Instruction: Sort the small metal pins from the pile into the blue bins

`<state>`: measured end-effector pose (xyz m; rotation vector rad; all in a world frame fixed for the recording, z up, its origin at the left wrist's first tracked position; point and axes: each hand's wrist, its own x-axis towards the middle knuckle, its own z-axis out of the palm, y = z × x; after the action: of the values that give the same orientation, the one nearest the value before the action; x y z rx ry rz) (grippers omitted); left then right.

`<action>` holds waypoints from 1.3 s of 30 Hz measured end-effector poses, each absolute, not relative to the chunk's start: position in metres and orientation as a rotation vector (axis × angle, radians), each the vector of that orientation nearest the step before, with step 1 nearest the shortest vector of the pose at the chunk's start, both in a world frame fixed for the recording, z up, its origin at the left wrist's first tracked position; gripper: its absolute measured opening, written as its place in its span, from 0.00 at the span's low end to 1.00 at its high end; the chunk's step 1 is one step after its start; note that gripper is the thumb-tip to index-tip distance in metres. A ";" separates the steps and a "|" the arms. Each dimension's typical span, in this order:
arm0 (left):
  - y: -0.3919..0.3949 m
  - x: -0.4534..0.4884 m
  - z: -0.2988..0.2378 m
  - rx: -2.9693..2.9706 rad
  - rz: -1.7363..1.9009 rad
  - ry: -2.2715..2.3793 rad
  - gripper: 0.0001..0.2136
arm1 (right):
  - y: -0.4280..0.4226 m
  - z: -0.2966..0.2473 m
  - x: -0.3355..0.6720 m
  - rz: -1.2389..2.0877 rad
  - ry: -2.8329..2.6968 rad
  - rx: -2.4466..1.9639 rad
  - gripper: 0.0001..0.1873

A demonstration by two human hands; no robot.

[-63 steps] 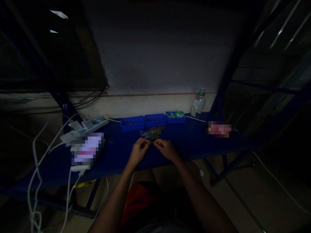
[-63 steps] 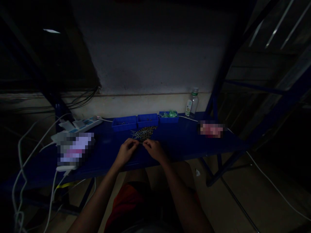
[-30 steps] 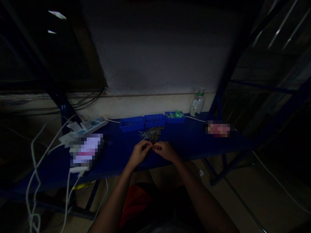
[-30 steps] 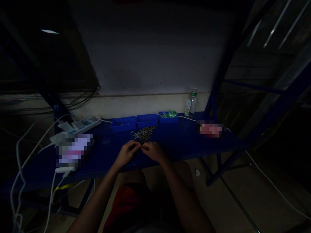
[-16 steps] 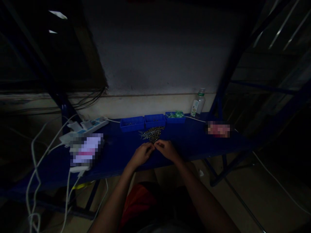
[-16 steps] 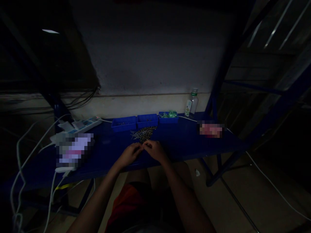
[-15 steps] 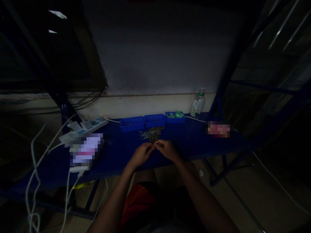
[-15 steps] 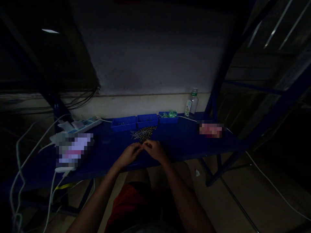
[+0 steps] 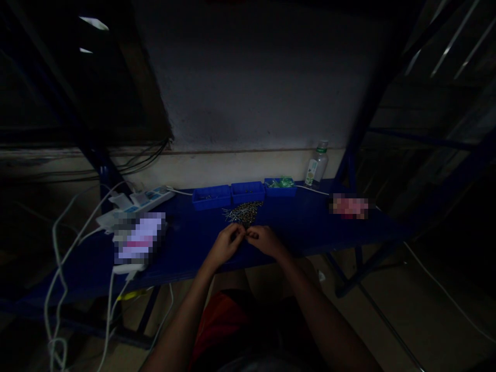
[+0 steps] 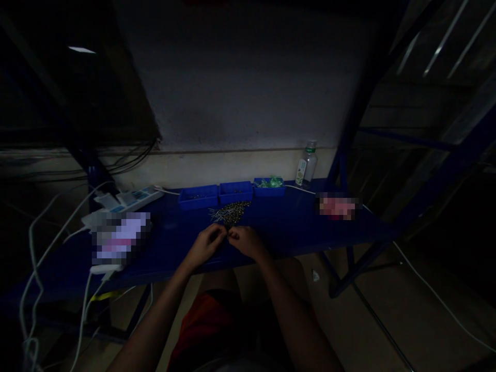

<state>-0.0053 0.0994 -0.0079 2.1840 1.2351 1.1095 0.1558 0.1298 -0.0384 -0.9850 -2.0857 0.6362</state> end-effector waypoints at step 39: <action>0.112 -0.014 -0.020 2.171 1.039 1.354 0.11 | 0.132 -0.037 0.158 0.682 -1.856 -0.984 0.08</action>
<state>-0.0140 0.1122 -0.0198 2.1708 1.3538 1.0390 0.1579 0.1323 -0.0365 -0.9836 -1.8560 0.6823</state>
